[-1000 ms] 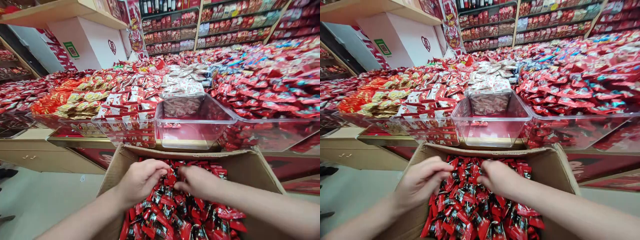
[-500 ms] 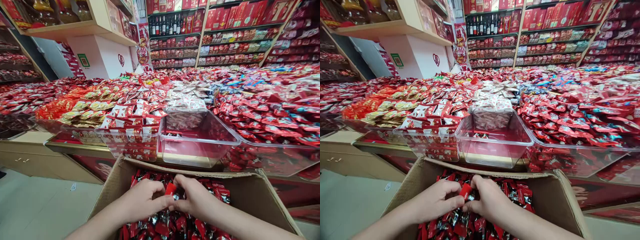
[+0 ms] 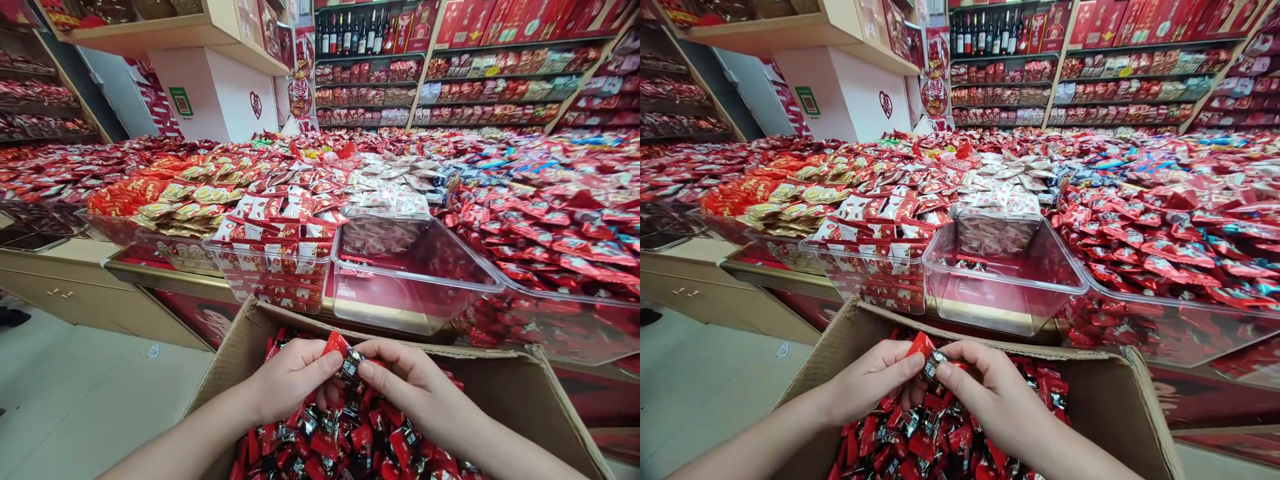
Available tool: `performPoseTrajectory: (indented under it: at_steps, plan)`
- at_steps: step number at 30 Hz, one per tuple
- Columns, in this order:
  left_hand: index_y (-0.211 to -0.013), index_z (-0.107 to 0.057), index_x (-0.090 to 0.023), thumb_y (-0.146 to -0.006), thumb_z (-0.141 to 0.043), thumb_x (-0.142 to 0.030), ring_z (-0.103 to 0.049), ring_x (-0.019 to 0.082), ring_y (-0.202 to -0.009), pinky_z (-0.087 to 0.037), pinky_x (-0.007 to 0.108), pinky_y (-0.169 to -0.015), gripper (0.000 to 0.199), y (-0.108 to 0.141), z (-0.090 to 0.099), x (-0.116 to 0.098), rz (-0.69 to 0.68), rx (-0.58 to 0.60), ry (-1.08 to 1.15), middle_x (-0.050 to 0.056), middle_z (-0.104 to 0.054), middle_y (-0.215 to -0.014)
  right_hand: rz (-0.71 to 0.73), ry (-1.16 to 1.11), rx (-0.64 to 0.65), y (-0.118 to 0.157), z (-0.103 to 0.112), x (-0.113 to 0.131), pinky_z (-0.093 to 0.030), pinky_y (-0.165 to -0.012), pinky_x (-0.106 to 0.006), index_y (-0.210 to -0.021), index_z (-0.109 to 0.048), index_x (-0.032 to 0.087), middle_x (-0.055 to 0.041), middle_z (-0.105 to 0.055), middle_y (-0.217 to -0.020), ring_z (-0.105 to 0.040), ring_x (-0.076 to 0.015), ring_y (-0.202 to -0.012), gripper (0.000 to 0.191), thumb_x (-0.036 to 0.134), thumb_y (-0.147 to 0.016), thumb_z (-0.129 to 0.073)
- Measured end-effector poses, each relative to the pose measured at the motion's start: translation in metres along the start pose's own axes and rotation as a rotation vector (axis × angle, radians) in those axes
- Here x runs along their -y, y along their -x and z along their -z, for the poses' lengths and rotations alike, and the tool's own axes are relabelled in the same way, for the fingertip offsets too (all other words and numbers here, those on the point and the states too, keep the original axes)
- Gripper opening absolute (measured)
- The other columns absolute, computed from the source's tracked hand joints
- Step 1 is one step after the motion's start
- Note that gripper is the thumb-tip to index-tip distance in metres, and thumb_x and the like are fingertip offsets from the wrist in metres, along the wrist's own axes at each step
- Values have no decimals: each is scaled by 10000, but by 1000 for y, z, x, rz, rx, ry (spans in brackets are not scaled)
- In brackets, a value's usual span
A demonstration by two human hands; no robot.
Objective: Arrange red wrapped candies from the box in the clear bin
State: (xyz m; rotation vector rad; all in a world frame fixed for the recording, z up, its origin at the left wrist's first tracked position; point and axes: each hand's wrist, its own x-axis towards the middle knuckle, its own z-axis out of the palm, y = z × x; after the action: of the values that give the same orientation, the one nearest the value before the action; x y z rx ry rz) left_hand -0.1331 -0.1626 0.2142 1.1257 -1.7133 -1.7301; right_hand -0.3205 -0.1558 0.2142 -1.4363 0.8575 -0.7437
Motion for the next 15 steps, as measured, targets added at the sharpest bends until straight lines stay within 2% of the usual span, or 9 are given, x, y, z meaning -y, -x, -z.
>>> performPoseTrajectory:
  at_steps: [7,11,13,15]
  plan:
    - [-715,-506,-139,-743,-392,-641,-492,85,-495,-400,196,-475,515,1,-1,-3,-7,-48,42,-4,-529,-579,-45,-87,-38,-1,1,4,-448,-725,-267,-923,-621,177,-18,-653,-821,-573,-132,-767,267,365,-734,-607]
    - [-757,-515,-134,-745,-323,-671,-498,97,-519,-391,206,-486,570,2,2,0,-63,-33,-37,7,-542,-603,-82,-118,-70,-2,1,2,-461,-720,-270,-902,-623,172,-18,-658,-813,-582,-125,-741,285,391,-718,-617]
    - [-747,-514,-140,-753,-378,-633,-496,93,-540,-393,203,-503,511,1,3,1,-92,-27,-97,-3,-538,-620,-82,-88,-68,-1,1,1,-477,-720,-283,-900,-614,167,-28,-655,-815,-590,-134,-747,285,396,-732,-600]
    - [-700,-501,-149,-766,-438,-573,-481,79,-524,-385,189,-492,434,0,2,2,-73,-44,-96,-22,-523,-594,6,26,-98,0,1,-1,-489,-747,-299,-970,-573,181,-45,-640,-898,-591,-148,-813,286,370,-756,-578]
